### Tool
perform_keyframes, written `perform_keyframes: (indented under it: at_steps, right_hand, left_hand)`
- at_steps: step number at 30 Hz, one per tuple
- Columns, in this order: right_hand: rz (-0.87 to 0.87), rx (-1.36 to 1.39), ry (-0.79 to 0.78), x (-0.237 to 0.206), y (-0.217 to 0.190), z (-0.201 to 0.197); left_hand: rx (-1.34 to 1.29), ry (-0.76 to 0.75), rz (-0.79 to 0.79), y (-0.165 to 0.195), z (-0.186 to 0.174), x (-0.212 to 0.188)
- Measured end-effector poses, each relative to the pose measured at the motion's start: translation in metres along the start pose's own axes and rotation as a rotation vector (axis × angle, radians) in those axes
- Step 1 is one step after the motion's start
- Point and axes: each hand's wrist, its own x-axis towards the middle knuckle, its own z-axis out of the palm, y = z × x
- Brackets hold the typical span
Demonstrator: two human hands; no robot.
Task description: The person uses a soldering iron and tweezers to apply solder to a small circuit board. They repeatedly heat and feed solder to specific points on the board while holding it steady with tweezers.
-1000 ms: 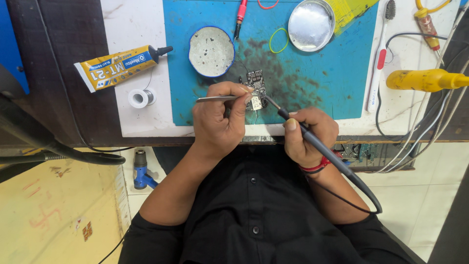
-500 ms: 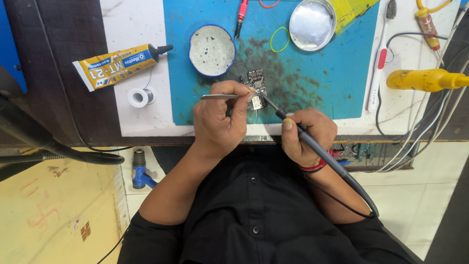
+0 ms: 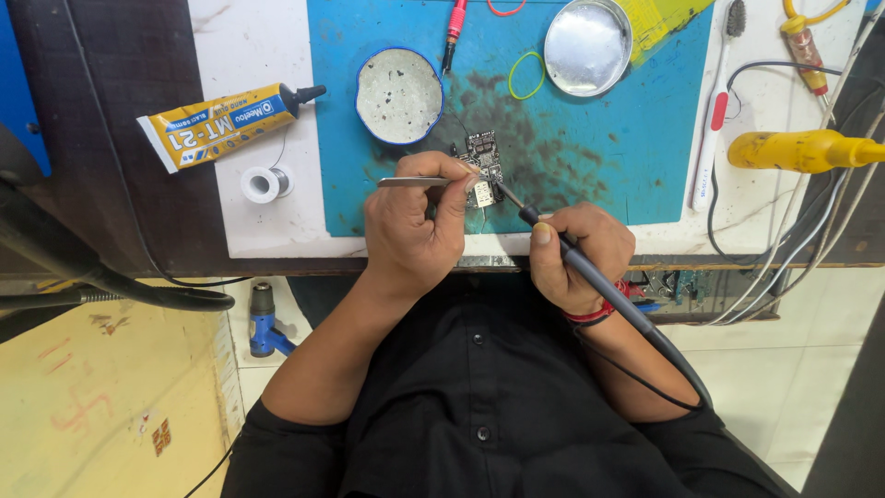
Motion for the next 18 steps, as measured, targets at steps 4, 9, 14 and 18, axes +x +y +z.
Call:
perform_keyframes:
  at_steps: [4, 9, 14, 18]
  right_hand:
    - [-0.016, 0.021, 0.007, 0.0003, -0.0003, 0.0005]
    - [-0.012, -0.012, -0.007, 0.0006, -0.0011, -0.0002]
    - [-0.013, -0.013, 0.006, 0.0014, -0.0006, 0.0004]
    - [-0.014, -0.031, -0.004, -0.0004, 0.0004, -0.0004]
  left_hand:
    - [0.006, 0.010, 0.003, -0.0005, 0.0009, -0.0006]
    - [0.011, 0.013, -0.013, -0.0002, 0.0004, -0.0020]
    - [0.006, 0.015, -0.016, -0.0006, 0.0015, -0.0014]
    - [0.012, 0.014, -0.022, -0.0003, 0.0011, -0.0016]
